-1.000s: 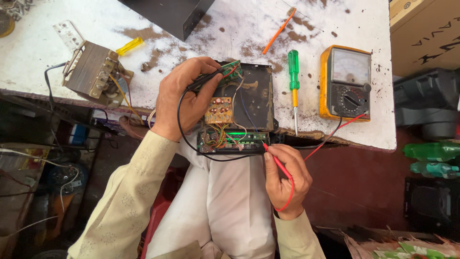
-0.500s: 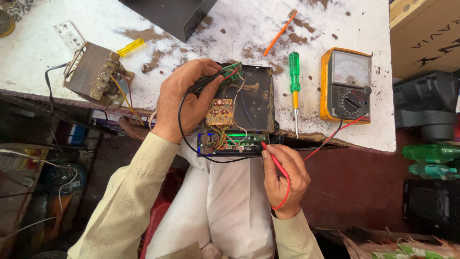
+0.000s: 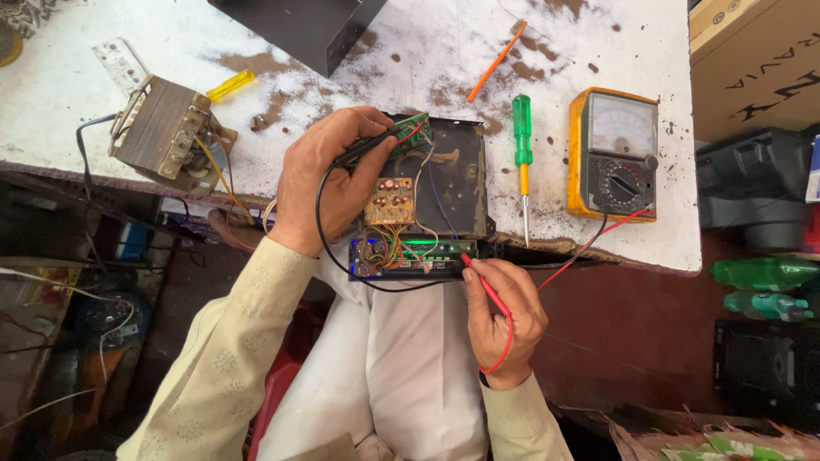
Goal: The person uses a multimeter to test points on a circuit board inside a disassembled electronic device. They then use a screwdriver to remove screws from the device's casing, open it, and continue testing internal components with the multimeter.
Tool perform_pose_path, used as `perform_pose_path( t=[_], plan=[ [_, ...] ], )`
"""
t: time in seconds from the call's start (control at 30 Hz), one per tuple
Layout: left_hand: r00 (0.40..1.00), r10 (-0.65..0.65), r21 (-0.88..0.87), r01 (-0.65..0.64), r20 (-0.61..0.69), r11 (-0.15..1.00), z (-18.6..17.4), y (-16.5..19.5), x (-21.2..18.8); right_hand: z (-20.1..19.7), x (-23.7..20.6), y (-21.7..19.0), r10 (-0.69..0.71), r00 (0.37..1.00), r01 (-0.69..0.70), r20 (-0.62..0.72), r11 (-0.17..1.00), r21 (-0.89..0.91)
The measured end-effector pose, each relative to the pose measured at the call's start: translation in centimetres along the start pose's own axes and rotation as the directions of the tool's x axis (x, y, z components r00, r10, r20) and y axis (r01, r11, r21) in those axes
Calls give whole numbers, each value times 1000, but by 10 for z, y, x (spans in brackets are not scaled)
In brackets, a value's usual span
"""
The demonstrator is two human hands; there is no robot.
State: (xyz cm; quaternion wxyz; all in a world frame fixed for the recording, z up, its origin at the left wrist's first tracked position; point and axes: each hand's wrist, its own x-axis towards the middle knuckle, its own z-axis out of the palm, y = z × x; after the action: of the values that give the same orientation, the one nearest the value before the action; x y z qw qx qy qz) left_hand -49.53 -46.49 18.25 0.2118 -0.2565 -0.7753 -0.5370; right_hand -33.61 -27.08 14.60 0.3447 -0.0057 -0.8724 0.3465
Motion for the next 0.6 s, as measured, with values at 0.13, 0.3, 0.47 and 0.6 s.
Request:
perform_pose_path(
  t=[0.13,0.3,0.47,0.6],
  plan=[
    [1000,-7,12,6,5,1000,-1,0,0,0,1,-3,26,1000,-26,3,1000,-6],
    [999,-34,5,34,5,999,2,6,6,-5,6,-5,19,1000,-19,0,998,-52],
    [996,-81,13,81,25,997,3,19,9,-15,10,-7,62,998,-62,8,998,-2],
    [996,-87,18,87,10,996,3,23,9,-17,10,-9,76,997,-76,6,996,50]
  ],
)
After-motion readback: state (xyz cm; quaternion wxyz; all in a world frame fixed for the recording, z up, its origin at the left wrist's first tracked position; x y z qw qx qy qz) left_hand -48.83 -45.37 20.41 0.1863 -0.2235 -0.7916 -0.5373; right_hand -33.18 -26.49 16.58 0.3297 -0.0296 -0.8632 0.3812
